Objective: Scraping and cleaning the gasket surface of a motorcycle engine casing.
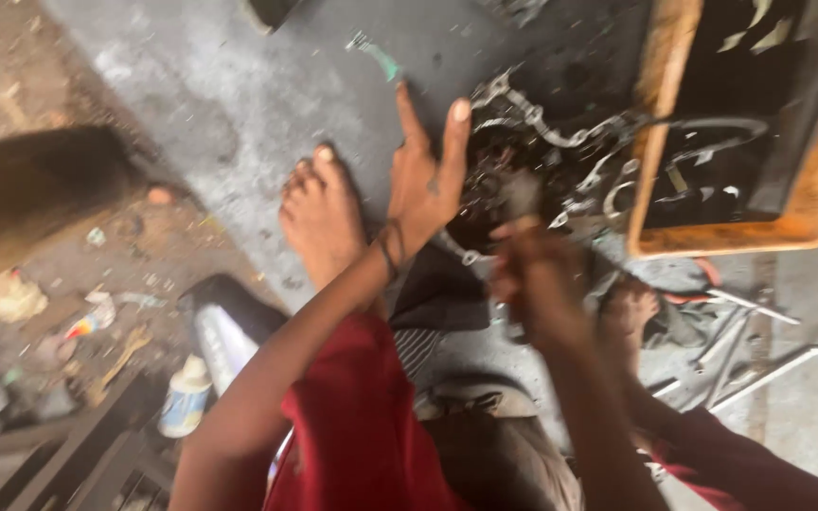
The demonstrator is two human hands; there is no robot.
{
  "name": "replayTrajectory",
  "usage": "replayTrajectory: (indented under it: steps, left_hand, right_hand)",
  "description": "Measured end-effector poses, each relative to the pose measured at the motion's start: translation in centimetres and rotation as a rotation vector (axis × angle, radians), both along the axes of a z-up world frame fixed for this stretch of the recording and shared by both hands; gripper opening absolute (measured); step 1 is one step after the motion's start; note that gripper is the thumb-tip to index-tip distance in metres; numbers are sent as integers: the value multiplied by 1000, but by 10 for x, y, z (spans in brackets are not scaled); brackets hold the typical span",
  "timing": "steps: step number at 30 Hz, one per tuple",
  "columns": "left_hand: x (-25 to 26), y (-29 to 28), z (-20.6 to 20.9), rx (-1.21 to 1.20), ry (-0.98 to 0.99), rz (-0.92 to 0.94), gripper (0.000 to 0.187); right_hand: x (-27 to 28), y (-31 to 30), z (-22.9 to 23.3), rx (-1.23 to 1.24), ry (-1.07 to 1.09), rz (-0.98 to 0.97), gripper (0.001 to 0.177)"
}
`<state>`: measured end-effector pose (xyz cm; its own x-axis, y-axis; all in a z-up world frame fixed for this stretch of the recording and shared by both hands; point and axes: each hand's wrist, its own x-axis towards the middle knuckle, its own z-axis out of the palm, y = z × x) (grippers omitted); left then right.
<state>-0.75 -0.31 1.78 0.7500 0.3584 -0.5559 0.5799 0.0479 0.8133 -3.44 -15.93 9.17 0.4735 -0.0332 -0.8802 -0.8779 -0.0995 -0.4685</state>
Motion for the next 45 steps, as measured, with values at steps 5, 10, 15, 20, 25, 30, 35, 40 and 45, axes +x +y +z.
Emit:
replayTrajectory:
  steps: [5,10,15,20,25,30,35,40,45]
  left_hand:
    - [4,-4,-9,-5,-42,22,101]
    - [5,-2,-9,68,65,-14,102]
    - [6,-4,-13,71,78,-15,105]
    - [6,-2,-5,37,53,-3,105]
    - [6,-3,-3,49,52,-16,105]
    - [4,-5,-5,29,33,18,105]
    - [0,-7,-10,81,31,12,102]
    - [-12,-12,-18,115,-68,19,102]
    - [-24,-22,-37,119,-80,129,107]
  right_hand:
    - [57,-44,48,-28,-394,152,35]
    - [92,-70,74,-245,-594,435,44]
    - [98,-78,73,-796,-951,874,46]
    - [94,-110,44,-801,-882,1042,46]
    - [76,-120,30,-799,-829,997,44]
    - [60,-130,18,-634,-760,916,46]
    - [35,-116,9,-525,-693,769,43]
    - [5,-98,4,-542,-599,468,43]
    - [-32,-96,-6,-236,-155,60,39]
